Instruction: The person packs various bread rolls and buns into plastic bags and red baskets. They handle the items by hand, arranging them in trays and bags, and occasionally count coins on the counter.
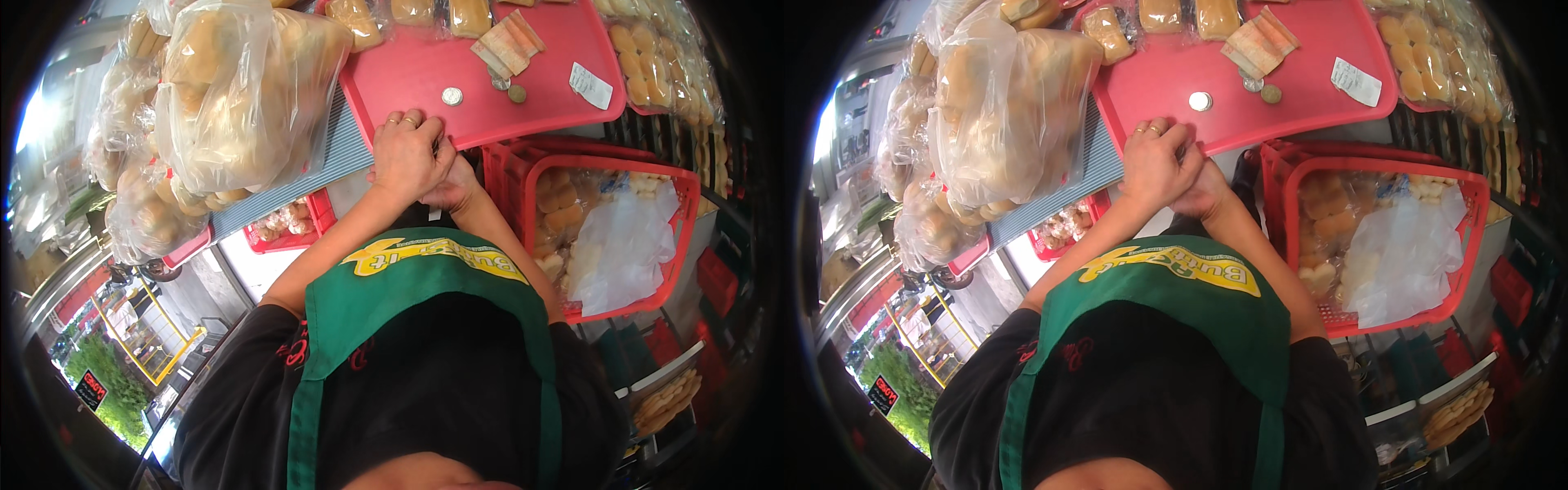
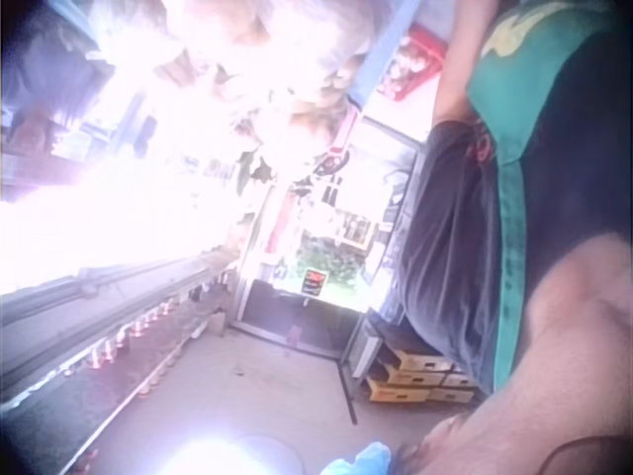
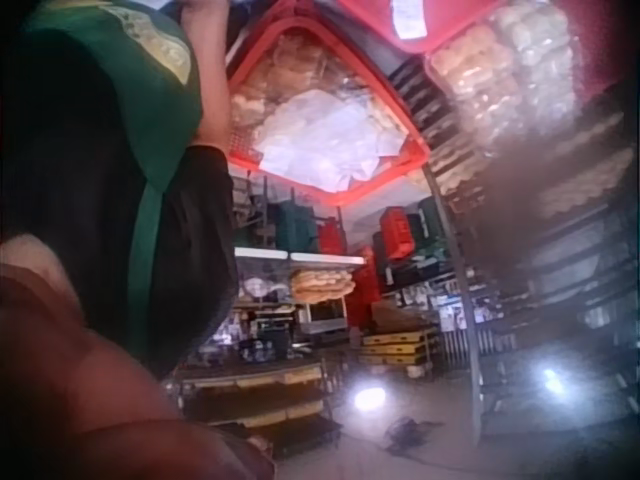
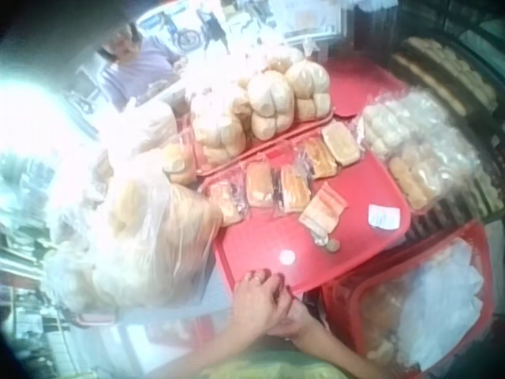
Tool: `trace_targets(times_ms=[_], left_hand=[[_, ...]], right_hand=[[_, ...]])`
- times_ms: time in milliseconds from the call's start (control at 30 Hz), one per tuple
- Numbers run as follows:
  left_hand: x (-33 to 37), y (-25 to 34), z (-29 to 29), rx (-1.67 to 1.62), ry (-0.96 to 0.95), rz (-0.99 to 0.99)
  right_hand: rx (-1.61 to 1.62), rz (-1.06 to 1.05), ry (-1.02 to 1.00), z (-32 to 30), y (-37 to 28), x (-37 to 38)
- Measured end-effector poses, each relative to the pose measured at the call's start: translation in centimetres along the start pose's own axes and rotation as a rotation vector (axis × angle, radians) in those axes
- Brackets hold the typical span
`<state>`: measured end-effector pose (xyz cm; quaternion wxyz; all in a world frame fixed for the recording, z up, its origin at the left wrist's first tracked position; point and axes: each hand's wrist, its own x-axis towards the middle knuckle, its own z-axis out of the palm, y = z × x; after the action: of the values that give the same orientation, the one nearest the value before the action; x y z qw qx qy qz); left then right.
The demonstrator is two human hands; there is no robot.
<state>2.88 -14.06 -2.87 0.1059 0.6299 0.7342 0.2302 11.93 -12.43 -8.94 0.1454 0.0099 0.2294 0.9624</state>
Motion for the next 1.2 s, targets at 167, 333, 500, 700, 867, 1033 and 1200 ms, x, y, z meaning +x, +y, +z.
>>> trace_targets(times_ms=[167, 333, 500, 700, 867, 1033, 1200], left_hand=[[-1.3, -0.1, -0.4, -0.116, -0.022, 0.039], [-3.5, 0.6, -0.4, -0.120, 0.048, 0.220], [-4.2, -0.1, -0.2, -0.103, 0.052, 0.309], [-5.4, -1.0, 0.5, -0.219, 0.063, 0.354], [-4.2, 0.3, -0.9, -0.378, -0.013, 0.377], [3.8, 1.2, -0.5, -0.077, 0.016, 0.311], [4.3, 0.3, -0.3, 0.083, -0.172, 0.397]], right_hand=[[-0.073, 0.032, 0.223, -2.0, -0.6, -0.4], [-0.123, -0.013, 0.185, -2.5, -0.6, -1.5], [-0.187, -0.016, 0.153, -3.1, 0.9, -1.2], [-0.277, -0.039, 0.153, -3.7, 1.2, -1.3], [-0.558, -0.108, 0.279, -3.2, 1.1, -2.9], [-0.040, -0.030, 0.037, -2.3, 0.4, -3.4], [-0.171, -0.040, 0.197, -2.1, -0.6, -3.9]])
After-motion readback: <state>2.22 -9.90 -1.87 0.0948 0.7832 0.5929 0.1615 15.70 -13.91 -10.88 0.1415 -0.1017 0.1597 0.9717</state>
